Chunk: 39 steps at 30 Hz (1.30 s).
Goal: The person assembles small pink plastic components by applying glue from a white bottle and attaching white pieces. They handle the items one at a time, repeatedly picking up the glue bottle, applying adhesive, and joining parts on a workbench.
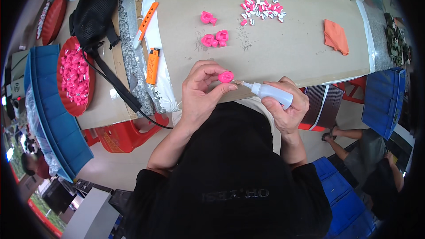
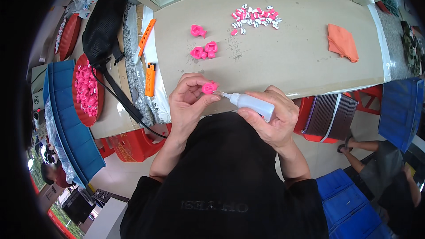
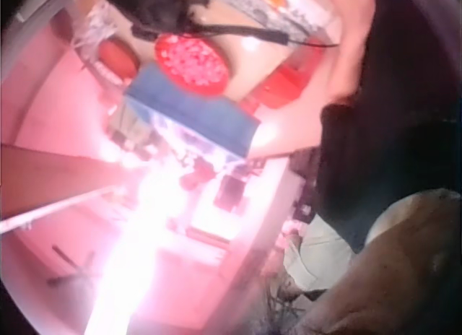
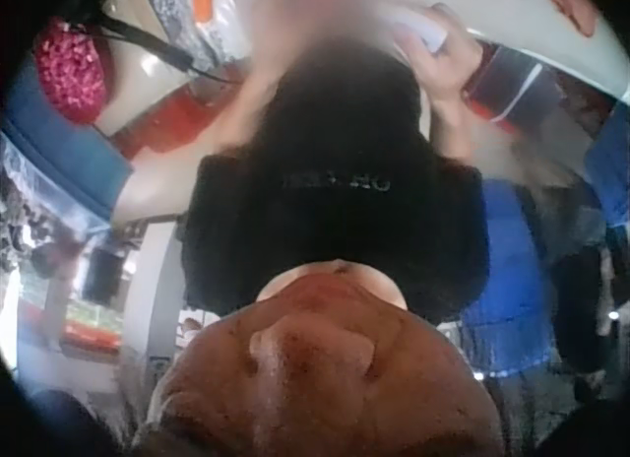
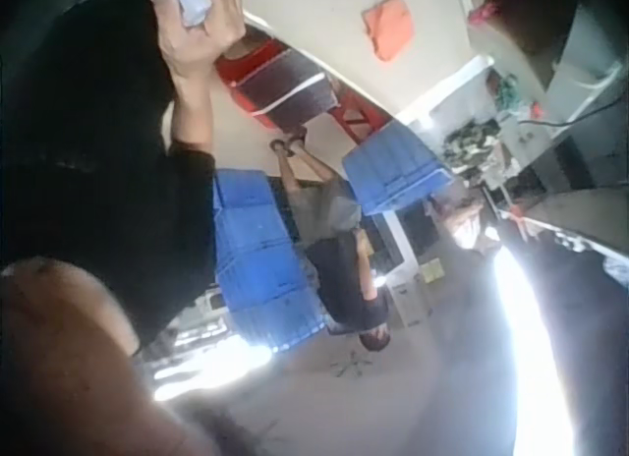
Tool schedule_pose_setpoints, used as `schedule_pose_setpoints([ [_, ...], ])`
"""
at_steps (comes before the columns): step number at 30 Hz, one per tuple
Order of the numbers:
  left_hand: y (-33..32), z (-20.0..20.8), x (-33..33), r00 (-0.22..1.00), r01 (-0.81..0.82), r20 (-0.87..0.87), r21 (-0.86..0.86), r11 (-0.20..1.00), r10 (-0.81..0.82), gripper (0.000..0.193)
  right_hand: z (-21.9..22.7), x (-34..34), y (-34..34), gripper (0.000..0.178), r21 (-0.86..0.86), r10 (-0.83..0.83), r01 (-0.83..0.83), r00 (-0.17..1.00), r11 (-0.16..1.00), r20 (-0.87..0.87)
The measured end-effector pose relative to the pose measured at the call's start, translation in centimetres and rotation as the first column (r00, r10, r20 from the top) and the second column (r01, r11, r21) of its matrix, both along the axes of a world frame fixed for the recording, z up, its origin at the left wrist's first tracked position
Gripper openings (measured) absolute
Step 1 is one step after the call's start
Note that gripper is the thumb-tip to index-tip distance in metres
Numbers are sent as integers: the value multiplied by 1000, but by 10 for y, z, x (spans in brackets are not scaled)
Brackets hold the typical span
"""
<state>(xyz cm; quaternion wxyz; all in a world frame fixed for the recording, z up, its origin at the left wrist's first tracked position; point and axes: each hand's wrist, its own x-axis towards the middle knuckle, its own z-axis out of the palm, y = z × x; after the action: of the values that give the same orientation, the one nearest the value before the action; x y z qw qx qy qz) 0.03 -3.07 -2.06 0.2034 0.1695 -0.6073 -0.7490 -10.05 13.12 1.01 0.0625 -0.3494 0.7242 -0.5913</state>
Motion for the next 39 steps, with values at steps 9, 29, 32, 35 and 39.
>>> schedule_pose_setpoints([
  [9,0,3,-1,1000,-4,19,-27,1000,4,29,0,0,-2,26,0,0,0,1000,1000,20],
  [29,-2,-3,1,996,-62,37,-353,934,80,30,5,-1,1,22,56,-29,27,999,998,38],
  [32,1,1,-1,997,-53,48,-235,971,66,30,4,-1,2,22,47,-32,30,999,998,43],
  [35,1,6,-1,997,-36,58,-106,994,42,30,6,-1,1,22,50,-31,29,999,998,45],
  [39,1,5,-1,998,-7,70,-21,1000,8,30,5,-1,1,22,56,-33,30,998,998,45],
])
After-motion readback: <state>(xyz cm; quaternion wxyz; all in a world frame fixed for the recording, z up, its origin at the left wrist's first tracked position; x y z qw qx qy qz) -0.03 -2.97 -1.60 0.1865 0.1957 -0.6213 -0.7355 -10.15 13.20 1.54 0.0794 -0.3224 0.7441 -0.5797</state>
